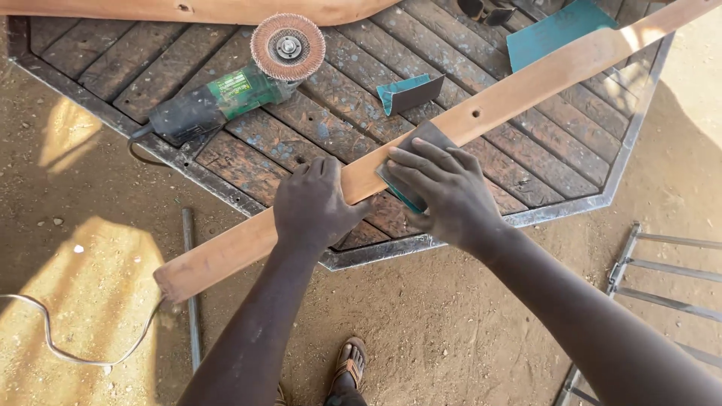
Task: Sanding a curved wooden component by hand using sandpaper on a workbench
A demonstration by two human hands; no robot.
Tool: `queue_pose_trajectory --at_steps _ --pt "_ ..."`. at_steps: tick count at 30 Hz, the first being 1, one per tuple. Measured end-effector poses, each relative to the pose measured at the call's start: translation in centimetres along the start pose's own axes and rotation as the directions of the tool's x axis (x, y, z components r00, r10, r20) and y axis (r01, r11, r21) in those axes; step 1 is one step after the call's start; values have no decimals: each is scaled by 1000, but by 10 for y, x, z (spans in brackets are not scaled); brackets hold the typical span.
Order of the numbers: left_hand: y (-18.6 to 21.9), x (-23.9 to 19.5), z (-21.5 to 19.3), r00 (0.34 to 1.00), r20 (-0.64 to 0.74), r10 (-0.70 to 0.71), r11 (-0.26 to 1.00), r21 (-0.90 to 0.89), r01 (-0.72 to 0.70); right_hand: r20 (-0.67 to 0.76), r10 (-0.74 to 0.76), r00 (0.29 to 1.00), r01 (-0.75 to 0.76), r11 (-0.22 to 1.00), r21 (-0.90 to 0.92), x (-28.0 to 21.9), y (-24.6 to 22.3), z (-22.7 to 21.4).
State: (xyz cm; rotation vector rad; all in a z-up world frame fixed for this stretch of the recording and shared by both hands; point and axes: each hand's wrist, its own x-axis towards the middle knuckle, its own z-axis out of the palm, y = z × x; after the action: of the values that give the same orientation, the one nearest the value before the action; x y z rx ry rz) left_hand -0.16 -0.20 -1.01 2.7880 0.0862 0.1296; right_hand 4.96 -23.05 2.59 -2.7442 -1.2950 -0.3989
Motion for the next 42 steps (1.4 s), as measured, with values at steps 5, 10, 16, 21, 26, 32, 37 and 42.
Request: queue_pose_trajectory --at_steps 5,10,16,21,26,32,37,42 --pt "1 -4 3 995 -83 53 998 47 -49 99 21 995 -6 989 -148 -7 -20 11" --pt "-4 -3 9 984 -173 49 998 -15 -53 77 74 994 -65 991 -118 -5 -24 16" --pt "-3 0 14 975 -218 45 998 45 -36 -10 57 998 -57 998 -39 -7 -21 14" --pt "-1 1 13 989 -144 29 1000 6 -28 -163 89 983 -98 994 -45 -9 -30 24" --pt "-4 2 17 984 -165 69 998 -5 -70 -228 96 969 -107 994 -35 -9 -34 28" --pt "-19 -9 1 983 -120 138 980 -125 -153 -236 26 971 -34 999 -32 -9 -28 27" --pt "-29 -13 -13 994 19 107 987 -124 -104 -223 125 967 -110 991 77 -2 -38 25" --pt "-24 -10 -18 995 73 74 994 -91 -67 -228 210 951 -187 975 116 0 -49 24"
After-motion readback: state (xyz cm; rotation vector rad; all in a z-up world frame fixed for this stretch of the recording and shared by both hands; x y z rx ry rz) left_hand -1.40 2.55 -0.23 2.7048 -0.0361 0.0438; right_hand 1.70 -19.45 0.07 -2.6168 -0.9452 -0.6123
